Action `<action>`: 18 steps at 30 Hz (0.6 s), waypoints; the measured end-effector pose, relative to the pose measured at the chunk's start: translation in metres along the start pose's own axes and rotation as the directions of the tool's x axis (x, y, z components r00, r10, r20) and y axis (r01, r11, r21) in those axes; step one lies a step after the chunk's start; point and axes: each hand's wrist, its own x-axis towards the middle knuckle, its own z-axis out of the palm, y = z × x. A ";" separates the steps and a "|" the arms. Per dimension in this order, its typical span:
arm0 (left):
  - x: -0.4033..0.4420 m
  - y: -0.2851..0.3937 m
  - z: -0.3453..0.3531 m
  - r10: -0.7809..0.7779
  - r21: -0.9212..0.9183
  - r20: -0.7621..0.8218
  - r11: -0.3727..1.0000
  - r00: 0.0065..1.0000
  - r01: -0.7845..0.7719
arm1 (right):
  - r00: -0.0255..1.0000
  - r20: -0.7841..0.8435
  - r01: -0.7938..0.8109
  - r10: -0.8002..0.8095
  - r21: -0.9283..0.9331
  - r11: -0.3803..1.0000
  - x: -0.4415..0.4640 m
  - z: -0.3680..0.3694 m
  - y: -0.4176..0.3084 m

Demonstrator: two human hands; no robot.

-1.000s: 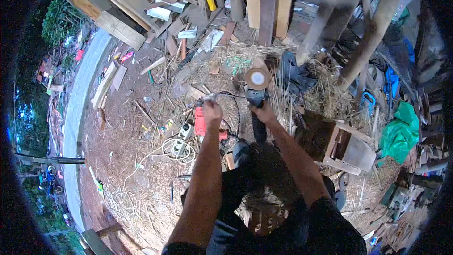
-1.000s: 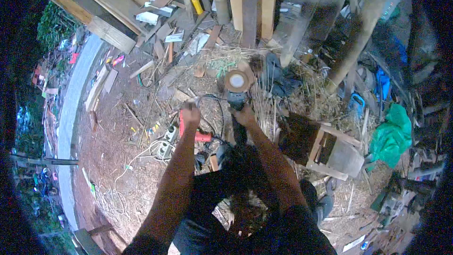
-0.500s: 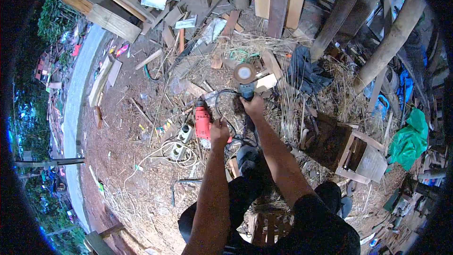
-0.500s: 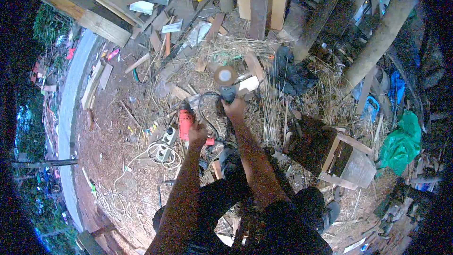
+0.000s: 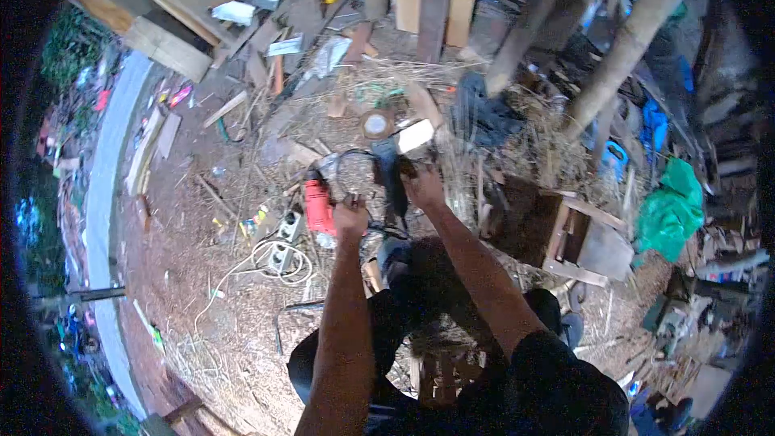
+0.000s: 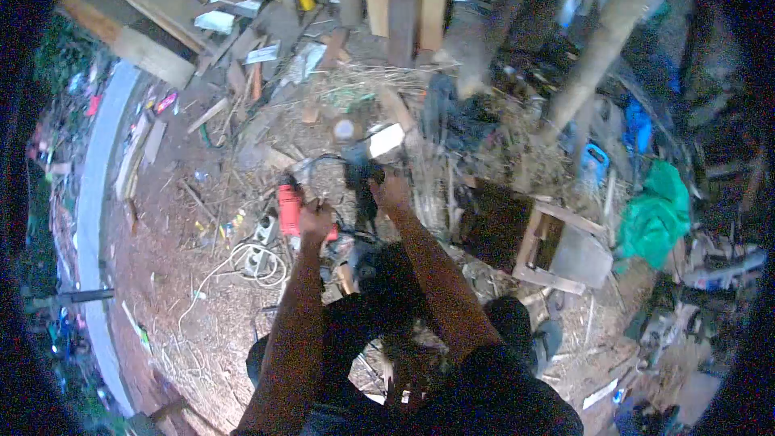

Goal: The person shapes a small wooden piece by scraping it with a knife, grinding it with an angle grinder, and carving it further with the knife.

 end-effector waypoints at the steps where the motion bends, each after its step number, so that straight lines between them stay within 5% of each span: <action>1: -0.004 0.006 0.004 0.041 0.001 0.002 0.999 0.999 -0.041 | 0.985 -0.164 -0.078 0.062 -0.093 0.993 -0.011 -0.014 0.006; 2: -0.004 0.022 -0.005 0.081 0.007 -0.005 0.997 0.997 -0.081 | 0.961 -0.274 -0.089 0.049 -0.133 0.987 -0.016 -0.019 0.035; 3: 0.000 -0.005 0.014 0.405 -0.354 -0.106 0.838 0.908 -0.415 | 0.925 -0.379 -0.102 0.032 -0.166 0.981 -0.021 -0.021 0.081; 5: -0.013 0.025 0.005 0.320 -0.460 -0.014 0.839 0.947 -0.290 | 0.893 -0.446 -0.219 0.066 -0.302 0.928 -0.040 -0.059 0.102; 6: -0.018 0.030 0.010 0.237 -0.597 0.088 0.790 0.968 -0.139 | 0.898 -0.419 -0.314 0.132 -0.403 0.859 -0.056 -0.088 0.091; 8: -0.028 0.043 0.017 0.057 -0.777 0.289 0.597 0.956 0.199 | 0.955 -0.263 -0.260 0.134 -0.536 0.803 -0.076 -0.098 0.130; 9: -0.027 0.050 0.014 -0.040 -0.798 0.519 0.335 0.854 0.501 | 0.973 -0.184 -0.222 0.138 -0.591 0.775 -0.080 -0.100 0.142; 11: -0.022 0.087 -0.004 -0.071 -0.715 0.689 0.102 0.722 0.692 | 0.951 -0.113 -0.306 0.287 -0.461 0.833 -0.079 -0.113 0.136; 13: -0.042 0.168 -0.049 -0.097 -0.751 0.611 0.240 0.785 0.615 | 0.900 -0.079 -0.428 0.429 -0.339 0.837 -0.075 -0.123 0.122; 16: -0.046 0.254 -0.098 -0.052 -0.697 0.644 0.371 0.763 0.613 | 0.973 0.070 -0.155 0.221 -0.512 0.845 -0.084 -0.151 0.103; 18: -0.055 0.293 -0.120 0.140 -0.738 0.669 0.243 0.730 0.630 | 0.979 -0.059 -0.203 0.195 -0.281 0.938 -0.092 -0.180 0.095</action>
